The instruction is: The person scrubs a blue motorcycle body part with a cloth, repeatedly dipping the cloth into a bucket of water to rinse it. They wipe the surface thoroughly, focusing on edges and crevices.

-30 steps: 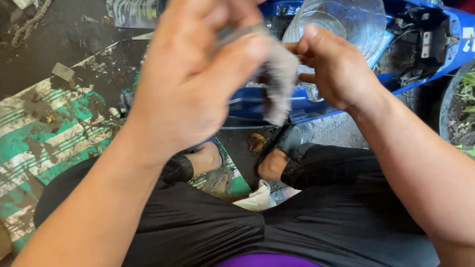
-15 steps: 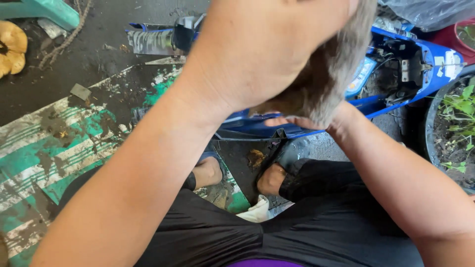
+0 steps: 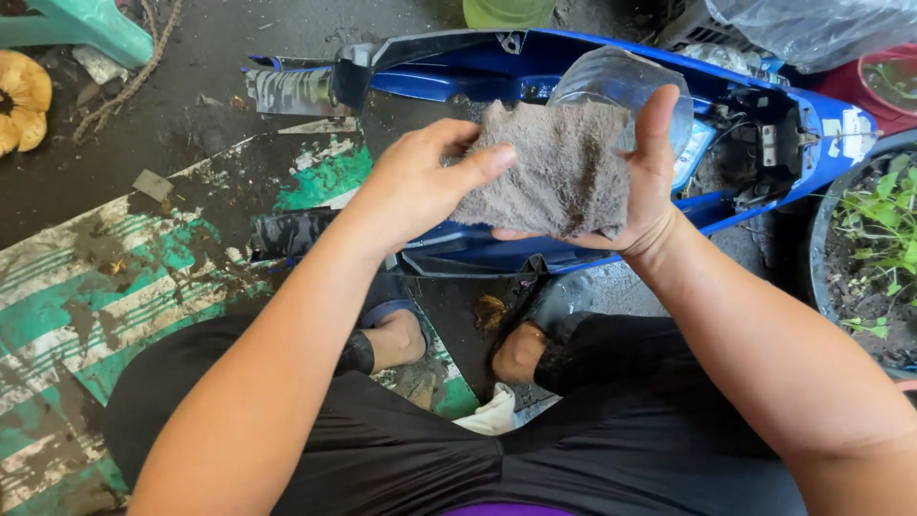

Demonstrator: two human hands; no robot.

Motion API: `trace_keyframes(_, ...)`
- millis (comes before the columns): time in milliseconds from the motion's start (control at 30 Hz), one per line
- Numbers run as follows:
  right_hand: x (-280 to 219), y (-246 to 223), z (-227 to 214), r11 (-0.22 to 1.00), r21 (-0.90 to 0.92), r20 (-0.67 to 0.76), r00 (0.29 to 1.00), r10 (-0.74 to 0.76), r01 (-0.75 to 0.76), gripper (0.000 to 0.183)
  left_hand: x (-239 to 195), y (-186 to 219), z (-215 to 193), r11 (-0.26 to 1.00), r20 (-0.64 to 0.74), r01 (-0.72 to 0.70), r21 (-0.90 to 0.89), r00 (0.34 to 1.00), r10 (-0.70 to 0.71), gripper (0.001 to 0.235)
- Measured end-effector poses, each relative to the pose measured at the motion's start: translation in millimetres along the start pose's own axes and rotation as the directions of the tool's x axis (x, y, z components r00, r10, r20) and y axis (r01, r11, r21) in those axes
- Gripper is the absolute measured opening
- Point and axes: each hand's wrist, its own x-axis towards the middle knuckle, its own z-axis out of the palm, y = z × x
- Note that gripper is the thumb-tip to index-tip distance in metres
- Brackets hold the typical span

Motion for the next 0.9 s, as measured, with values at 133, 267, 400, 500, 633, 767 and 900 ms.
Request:
trace_keyframes(133,9.3,-6.7,3.1,0.96,-0.272,-0.294,0.955,-0.021,-0.063,0.108,27.9,-21.7,23.2,0.979,-0.173,-0.052,-0.197,0.985,0.017,0.061)
trace_keyframes(267,7.0,-13.1,-32.2,0.706,-0.596,-0.784,0.469,-0.407,-0.382,0.042,24.8,-10.1,16.8,0.97,-0.431,-0.195,-0.143,0.895,0.116,0.018)
trace_keyframes(400,8.4,2.7,0.4,0.854,-0.462,-0.699,0.691,-0.185,-0.239,0.091,32.1,14.7,37.4,0.938,-0.486,-0.334,-0.091,0.837,0.251,0.03)
trace_keyframes(500,9.1,3.0,-23.9,0.938,-0.347,-0.41,0.896,-0.173,0.023,0.046,21.4,32.1,40.0,0.952,-0.033,-0.295,0.081,0.954,0.298,0.034)
trace_keyframes(633,9.5,-9.4,-41.0,0.451,-0.693,-0.686,0.708,-0.172,-0.562,0.047,-4.7,10.5,2.6,0.902,0.173,-0.306,0.303,0.949,0.264,0.045)
trace_keyframes(767,-2.8,1.5,-127.5,-0.355,-0.505,-0.825,0.561,-0.071,-0.787,0.043,-19.5,-68.7,-13.4,0.752,0.487,-0.204,0.627,0.856,-0.173,0.09)
trace_keyframes(900,-35.8,21.9,-225.4,-0.39,-0.449,-0.863,0.503,-0.042,-0.804,0.059,-13.4,-83.9,-16.9,0.81,0.58,-0.063,0.583,0.73,-0.361,0.084)
